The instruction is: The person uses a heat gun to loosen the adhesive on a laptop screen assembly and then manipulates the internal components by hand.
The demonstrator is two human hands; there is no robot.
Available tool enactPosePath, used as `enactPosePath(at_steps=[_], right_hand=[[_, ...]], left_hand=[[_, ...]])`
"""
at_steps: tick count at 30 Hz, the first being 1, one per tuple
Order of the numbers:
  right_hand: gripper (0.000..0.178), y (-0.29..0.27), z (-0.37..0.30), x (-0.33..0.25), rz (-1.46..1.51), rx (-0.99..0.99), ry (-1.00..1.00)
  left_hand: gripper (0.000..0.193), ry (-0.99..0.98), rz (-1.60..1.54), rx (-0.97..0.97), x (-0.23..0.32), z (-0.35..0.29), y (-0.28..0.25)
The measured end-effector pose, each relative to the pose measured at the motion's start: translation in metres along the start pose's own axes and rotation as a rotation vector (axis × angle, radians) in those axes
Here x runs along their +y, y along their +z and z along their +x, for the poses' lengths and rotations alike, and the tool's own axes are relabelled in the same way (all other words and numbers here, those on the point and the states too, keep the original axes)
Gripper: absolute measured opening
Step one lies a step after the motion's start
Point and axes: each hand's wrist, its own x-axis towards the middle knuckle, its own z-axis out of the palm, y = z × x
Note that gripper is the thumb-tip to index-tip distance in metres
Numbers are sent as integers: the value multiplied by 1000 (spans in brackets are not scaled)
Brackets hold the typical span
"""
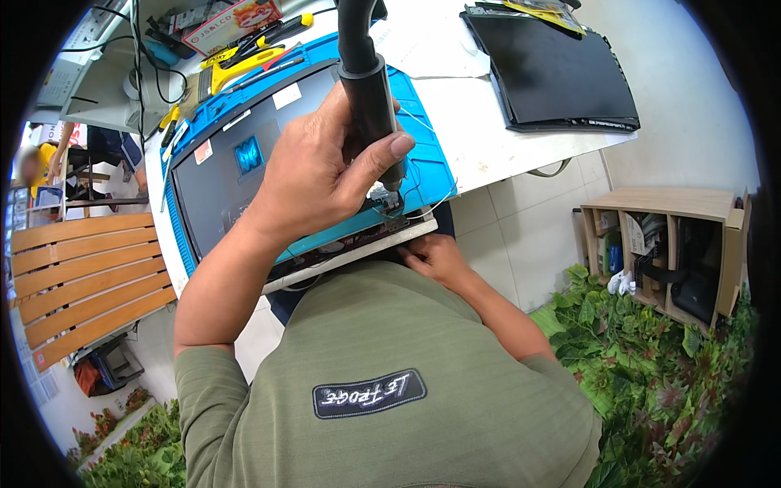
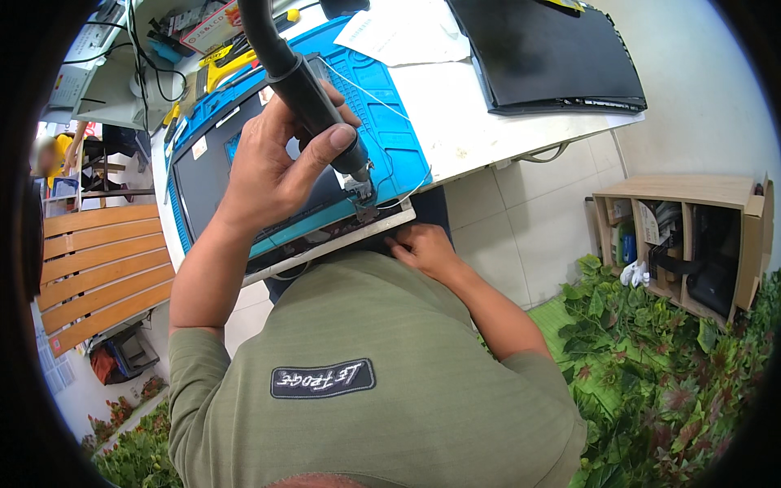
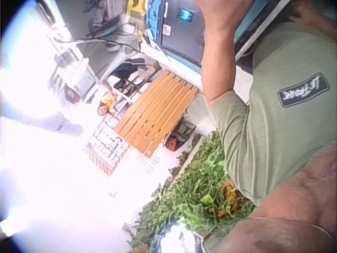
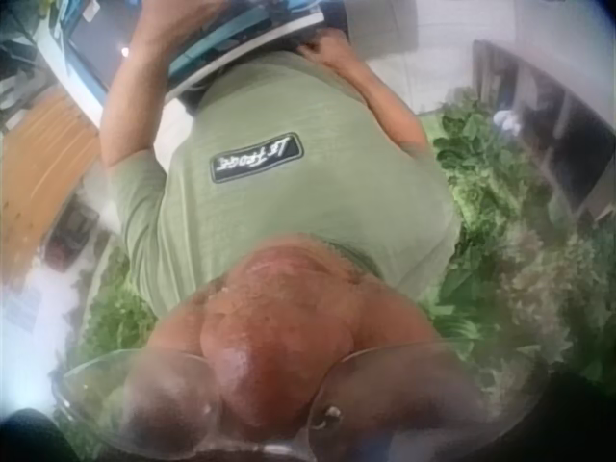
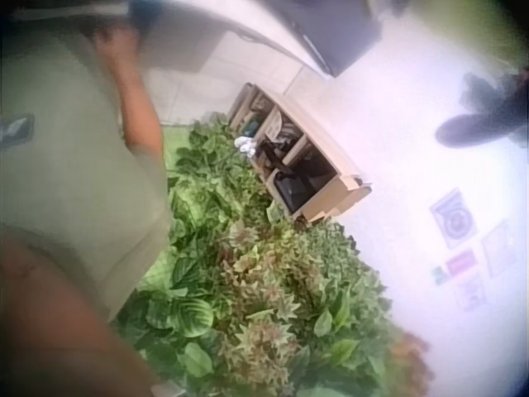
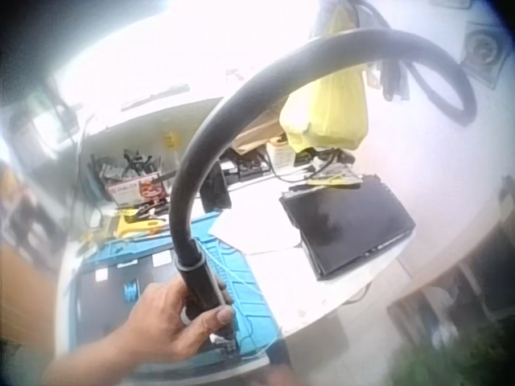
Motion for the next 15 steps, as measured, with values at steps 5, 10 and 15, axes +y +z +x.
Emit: enactPosePath(at_steps=[5, 10, 15], right_hand=[[32, 16, 7, 17, -152, -49, -52], [24, 19, 15, 20, -282, -28, -77], [23, 17, 24, 18, -325, -22, -62]], left_hand=[[36, 5, 17, 23, 3, 0, 1], [37, 14, 31, 11, 0, 0, 1], [40, 2, 44, -3, -1, 0, 3]])
